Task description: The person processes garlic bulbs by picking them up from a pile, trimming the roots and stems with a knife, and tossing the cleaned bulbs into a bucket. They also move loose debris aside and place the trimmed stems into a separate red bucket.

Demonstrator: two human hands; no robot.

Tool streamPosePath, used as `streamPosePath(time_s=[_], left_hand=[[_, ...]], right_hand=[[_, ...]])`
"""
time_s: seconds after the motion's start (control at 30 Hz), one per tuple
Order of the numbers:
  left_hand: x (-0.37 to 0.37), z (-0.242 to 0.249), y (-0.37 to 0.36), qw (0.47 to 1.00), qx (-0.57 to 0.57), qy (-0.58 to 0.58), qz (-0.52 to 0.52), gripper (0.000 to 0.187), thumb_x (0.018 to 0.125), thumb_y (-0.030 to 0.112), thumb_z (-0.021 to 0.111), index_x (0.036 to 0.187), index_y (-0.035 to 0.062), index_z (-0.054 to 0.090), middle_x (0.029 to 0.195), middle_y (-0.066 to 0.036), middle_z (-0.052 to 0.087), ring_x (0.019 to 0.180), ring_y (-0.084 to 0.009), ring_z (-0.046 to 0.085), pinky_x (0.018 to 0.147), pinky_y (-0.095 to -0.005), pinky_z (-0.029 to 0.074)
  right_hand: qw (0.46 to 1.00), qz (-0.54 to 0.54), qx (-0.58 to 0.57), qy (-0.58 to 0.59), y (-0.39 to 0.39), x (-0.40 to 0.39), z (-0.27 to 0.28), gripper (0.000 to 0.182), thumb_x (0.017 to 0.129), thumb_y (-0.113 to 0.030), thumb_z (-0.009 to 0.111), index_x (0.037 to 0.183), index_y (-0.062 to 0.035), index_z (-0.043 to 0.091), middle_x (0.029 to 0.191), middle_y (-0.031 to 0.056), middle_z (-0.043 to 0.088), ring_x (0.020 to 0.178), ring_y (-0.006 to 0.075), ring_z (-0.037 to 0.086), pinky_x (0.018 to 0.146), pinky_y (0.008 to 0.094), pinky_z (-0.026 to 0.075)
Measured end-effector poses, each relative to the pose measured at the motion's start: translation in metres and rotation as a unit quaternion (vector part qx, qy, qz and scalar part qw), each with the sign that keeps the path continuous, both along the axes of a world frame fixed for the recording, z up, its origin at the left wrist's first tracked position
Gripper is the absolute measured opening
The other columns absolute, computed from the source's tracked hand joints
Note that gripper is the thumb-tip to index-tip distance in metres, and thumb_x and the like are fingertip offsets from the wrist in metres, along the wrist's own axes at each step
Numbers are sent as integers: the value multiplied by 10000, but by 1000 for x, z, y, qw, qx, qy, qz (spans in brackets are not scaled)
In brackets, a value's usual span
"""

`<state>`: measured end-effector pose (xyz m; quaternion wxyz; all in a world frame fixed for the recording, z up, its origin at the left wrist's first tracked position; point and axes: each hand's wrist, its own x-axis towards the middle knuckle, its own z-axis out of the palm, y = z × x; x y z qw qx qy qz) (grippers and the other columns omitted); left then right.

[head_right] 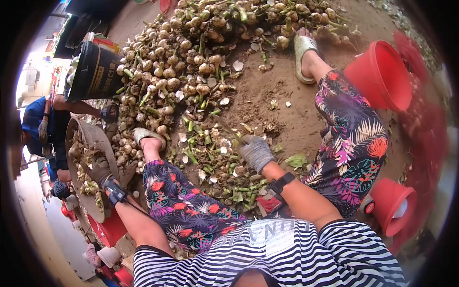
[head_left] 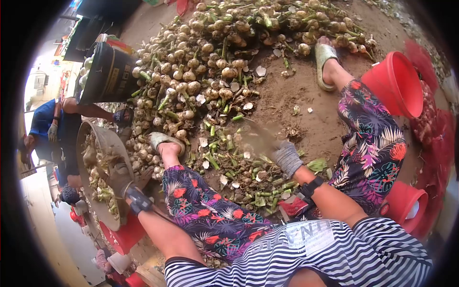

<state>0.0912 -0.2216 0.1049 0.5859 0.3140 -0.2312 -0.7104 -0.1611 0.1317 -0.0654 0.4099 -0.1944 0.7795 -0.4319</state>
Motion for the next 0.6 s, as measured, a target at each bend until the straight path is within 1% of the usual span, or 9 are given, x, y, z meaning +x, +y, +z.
streamPosePath(time_s=[0.07,0.1,0.13,0.17,0.2,0.27,0.47,0.53,0.6], left_hand=[[19,-49,-63,991,31,-48,-120,379,836,85,500,1152,-81,371,1039,-160,523,957,-241,522,815,-291,464],[-12,-98,-73,891,-193,-359,-200,333,835,24,474,1155,-22,391,1040,-125,524,959,-227,521,852,-292,452],[-72,-100,-37,943,-57,-206,-255,320,823,14,493,1135,32,428,1037,-95,530,933,-185,529,818,-279,470],[-105,-136,-42,813,-223,-403,-355,338,799,-13,515,1125,48,450,1071,-86,528,904,-157,540,770,-280,486],[-161,-141,-12,798,-103,-492,-333,452,761,157,607,1172,76,437,1004,-92,566,890,-160,567,724,-276,463],[-197,-265,-53,510,-247,-743,-356,717,603,282,740,1198,34,425,1015,-178,568,913,-262,553,781,-335,448],[-272,-237,46,248,-253,-848,-394,605,614,316,716,1111,43,507,975,-140,602,918,-260,568,799,-338,452],[-249,-230,74,329,-241,-784,-468,602,609,315,727,1100,37,515,902,-112,620,815,-188,590,736,-313,478],[-213,-239,98,497,-211,-646,-540,552,638,267,723,1088,25,517,883,-101,616,738,-143,582,681,-305,489]], right_hand=[[999,-7,4,53,-2,-4,-25,212,713,-254,581,777,-59,637,686,171,595,633,311,585,586,366,464],[999,-22,15,44,-3,-5,-26,210,711,-254,585,775,-61,638,680,168,594,629,309,586,583,364,464],[998,-36,27,36,-3,-7,-28,208,709,-254,589,773,-62,640,674,166,593,625,308,586,579,362,465],[998,-55,11,20,-3,-7,-31,207,703,-256,597,767,-64,642,665,164,590,624,311,586,579,359,464],[998,-62,-8,13,-3,-8,-32,208,704,-255,595,785,-70,646,676,169,592,624,308,587,579,355,464],[998,-47,43,-19,-4,-14,-26,214,705,-248,587,813,-73,648,677,162,600,615,280,595,580,341,463],[990,-97,45,-96,2,-21,-31,263,687,-252,581,844,-50,638,661,158,592,585,245,570,583,329,451],[990,-105,34,-83,-2,-19,-35,259,691,-249,579,842,-46,635,660,163,587,582,252,562,582,333,448],[996,-69,-29,46,-6,-15,-37,252,709,-258,566,811,-34,619,683,177,585,614,283,574,588,354,453]])
